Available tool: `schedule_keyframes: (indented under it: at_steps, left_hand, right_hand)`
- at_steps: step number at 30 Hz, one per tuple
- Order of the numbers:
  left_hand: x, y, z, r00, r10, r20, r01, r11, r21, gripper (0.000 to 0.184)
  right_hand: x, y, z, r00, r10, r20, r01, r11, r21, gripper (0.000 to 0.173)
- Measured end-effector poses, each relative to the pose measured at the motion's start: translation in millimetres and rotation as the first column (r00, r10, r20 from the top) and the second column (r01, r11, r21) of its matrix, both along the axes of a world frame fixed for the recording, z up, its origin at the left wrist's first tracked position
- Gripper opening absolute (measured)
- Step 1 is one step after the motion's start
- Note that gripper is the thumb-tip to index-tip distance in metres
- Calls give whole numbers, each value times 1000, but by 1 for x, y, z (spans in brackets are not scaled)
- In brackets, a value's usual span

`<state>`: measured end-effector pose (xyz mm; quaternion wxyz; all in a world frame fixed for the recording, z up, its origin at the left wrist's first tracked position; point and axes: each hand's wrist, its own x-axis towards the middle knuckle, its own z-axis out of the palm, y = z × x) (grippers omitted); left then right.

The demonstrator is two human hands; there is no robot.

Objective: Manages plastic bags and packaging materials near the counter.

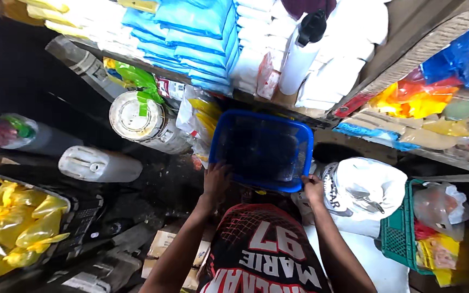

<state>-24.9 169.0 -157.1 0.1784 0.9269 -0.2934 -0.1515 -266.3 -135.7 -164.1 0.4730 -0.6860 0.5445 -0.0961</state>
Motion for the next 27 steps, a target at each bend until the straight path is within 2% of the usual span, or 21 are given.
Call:
schedule_keyframes:
  at_steps: [2,4,5,8,13,16,19,27]
  left_hand:
    - [5,5,3,974,228,2,-227,970,-90,48]
    - [20,11,-1,903,400,-153,-421,896,-142,59]
    - [29,13,-5,873,429,-231,-467,872,-145,56]
    - [51,7,-13,857,416,-304,-483,855,-189,44]
    - [79,-7,-20,865,413,-286,-479,848,-226,45]
    - [81,-2,-23,880,367,-301,-450,845,-288,42]
    - [86,1,-26,879,358,-316,-448,848,-285,44]
    - [79,9,-27,845,357,-398,-488,819,-302,40]
  right_hand:
    - [-1,1,0,1000,-11,-3,11,1000,6,20]
    - [0,3,2,999,-38,9,37,999,13,19]
    - [1,3,3,999,-49,14,48,999,16,19]
    - [5,1,5,998,-59,26,58,998,29,18]
    - [11,5,12,1000,-25,11,24,993,116,20]
    - [10,3,12,999,-31,20,28,987,161,21]
    - [12,1,16,999,-32,19,28,984,176,24]
    - [17,-9,14,997,30,-68,-22,994,107,24]
